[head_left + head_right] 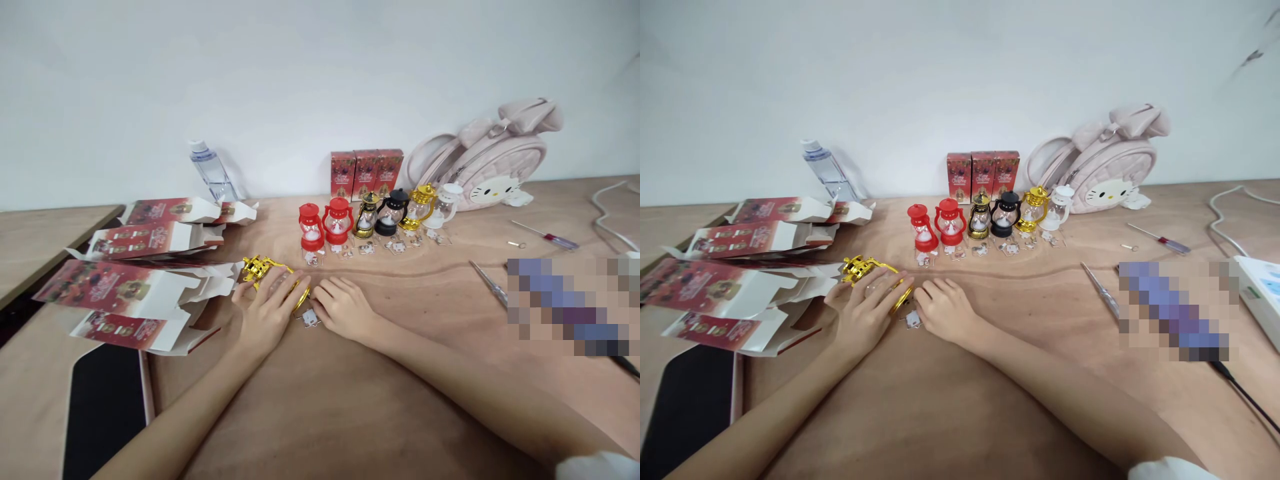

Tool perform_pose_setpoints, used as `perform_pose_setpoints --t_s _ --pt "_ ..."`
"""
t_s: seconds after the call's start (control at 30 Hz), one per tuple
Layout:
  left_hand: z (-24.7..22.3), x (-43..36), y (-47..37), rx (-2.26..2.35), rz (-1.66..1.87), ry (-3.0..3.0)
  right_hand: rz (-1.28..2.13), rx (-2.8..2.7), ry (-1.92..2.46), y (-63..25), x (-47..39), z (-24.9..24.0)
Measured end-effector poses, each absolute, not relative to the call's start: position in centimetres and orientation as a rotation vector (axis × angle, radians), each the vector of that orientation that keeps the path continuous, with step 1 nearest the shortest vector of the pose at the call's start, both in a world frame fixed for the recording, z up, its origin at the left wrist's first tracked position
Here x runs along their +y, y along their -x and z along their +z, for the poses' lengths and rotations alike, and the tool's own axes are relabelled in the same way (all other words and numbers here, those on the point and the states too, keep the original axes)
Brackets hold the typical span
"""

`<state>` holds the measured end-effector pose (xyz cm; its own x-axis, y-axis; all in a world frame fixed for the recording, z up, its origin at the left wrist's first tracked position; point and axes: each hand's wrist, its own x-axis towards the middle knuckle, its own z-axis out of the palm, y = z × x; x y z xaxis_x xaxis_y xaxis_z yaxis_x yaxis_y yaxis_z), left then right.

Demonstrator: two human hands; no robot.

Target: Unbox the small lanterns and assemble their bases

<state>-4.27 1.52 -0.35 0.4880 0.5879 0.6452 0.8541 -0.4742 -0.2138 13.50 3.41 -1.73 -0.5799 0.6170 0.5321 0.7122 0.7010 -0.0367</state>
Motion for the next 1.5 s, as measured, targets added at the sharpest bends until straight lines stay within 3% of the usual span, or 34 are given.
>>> perform_pose_setpoints --t_s 0.67,0.93,1.13,1.27,1.5 --pt "0.3 1.4 3.9 -1.153 -0.503 2.196 -0.098 -2.477 1.050 -13.4 3.5 -1.3" --pt "2.8 4.0 5.0 -1.691 -0.890 2.199 -0.055 -2.473 1.057 -13.3 3.5 -1.2" --pt "2.8 4.9 5.8 -1.716 -1.055 2.337 0.104 -2.402 1.028 -13.3 3.3 -1.1" --pt "3.0 5.0 6.0 -1.647 -0.925 2.305 0.400 -2.201 1.045 -13.3 3.4 -0.9" --pt "4.6 5.3 6.0 -1.161 -0.234 2.329 0.721 -1.779 1.252 -14.5 6.4 -1.7"
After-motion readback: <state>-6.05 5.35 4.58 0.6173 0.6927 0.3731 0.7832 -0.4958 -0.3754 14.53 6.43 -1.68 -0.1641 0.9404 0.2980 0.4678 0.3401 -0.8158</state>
